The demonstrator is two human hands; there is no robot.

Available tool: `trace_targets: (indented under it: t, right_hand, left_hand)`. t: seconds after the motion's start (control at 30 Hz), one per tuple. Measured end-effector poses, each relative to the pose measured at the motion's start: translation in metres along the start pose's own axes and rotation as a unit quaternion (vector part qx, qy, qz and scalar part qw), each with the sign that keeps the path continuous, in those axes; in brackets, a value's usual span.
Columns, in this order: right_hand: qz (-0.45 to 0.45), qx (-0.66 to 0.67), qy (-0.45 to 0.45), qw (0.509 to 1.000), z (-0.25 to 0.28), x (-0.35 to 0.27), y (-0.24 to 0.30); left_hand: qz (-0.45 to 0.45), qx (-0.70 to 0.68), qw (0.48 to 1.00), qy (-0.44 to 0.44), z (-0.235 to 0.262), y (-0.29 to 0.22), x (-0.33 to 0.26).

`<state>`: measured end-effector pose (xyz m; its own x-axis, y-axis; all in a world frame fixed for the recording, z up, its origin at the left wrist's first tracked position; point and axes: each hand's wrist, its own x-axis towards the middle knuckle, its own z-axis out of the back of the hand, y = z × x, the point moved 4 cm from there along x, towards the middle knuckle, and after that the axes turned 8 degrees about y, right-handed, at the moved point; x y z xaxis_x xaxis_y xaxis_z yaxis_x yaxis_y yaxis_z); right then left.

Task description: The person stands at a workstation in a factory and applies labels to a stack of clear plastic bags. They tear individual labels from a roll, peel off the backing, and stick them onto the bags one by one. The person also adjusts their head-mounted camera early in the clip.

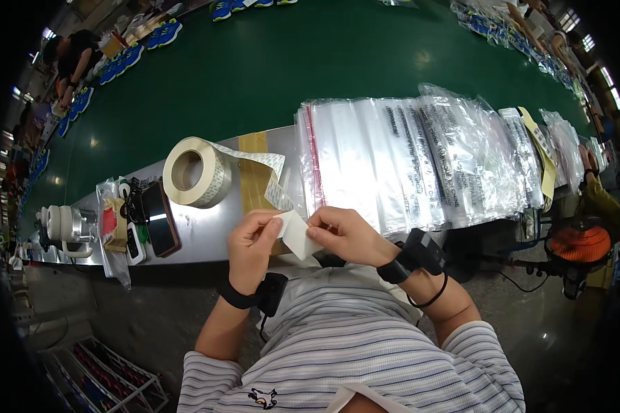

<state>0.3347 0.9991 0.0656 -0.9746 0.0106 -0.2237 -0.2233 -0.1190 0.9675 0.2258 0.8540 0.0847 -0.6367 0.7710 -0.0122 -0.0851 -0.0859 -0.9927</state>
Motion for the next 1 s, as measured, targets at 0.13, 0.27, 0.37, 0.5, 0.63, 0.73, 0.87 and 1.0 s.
trace_targets:
  t: [0.13, 0.27, 0.37, 0.5, 0.63, 0.73, 0.87, 1.0]
  right_hand:
    - [-0.107, -0.001, 0.058, 0.993, 0.007, -0.027, -0.012]
    - [0.033, -0.294, -0.319, 0.901, 0.056, -0.025, -0.004]
    - [-0.009, -0.469, -0.391, 0.792, 0.06, -0.001, -0.015]
    - [0.006, -0.486, -0.416, 0.769, 0.059, 0.009, -0.028]
    - [0.03, -0.337, -0.469, 0.816, 0.081, -0.019, -0.03]
    - [0.048, -0.169, -0.46, 0.871, 0.084, -0.032, -0.033]
    - [0.046, -0.107, -0.379, 0.918, 0.075, -0.027, -0.036]
    - [0.111, 0.07, -0.479, 0.868, 0.09, -0.043, -0.032]
  left_hand:
    - [-0.189, 0.135, 0.969, -0.083, 0.004, -0.029, 0.01]
    - [-0.25, 0.375, 0.875, 0.177, -0.047, -0.023, 0.027]
    - [-0.163, 0.462, 0.823, 0.288, -0.069, 0.005, 0.027]
    - [-0.154, 0.462, 0.834, 0.261, -0.067, 0.018, 0.024]
    - [-0.156, 0.429, 0.837, 0.3, -0.055, 0.003, 0.031]
    - [0.089, 0.102, 0.949, 0.284, -0.039, -0.004, 0.056]
    - [0.096, -0.487, 0.801, 0.334, -0.087, -0.007, 0.11]
    - [0.297, -0.387, 0.838, 0.246, -0.115, 0.042, 0.127]
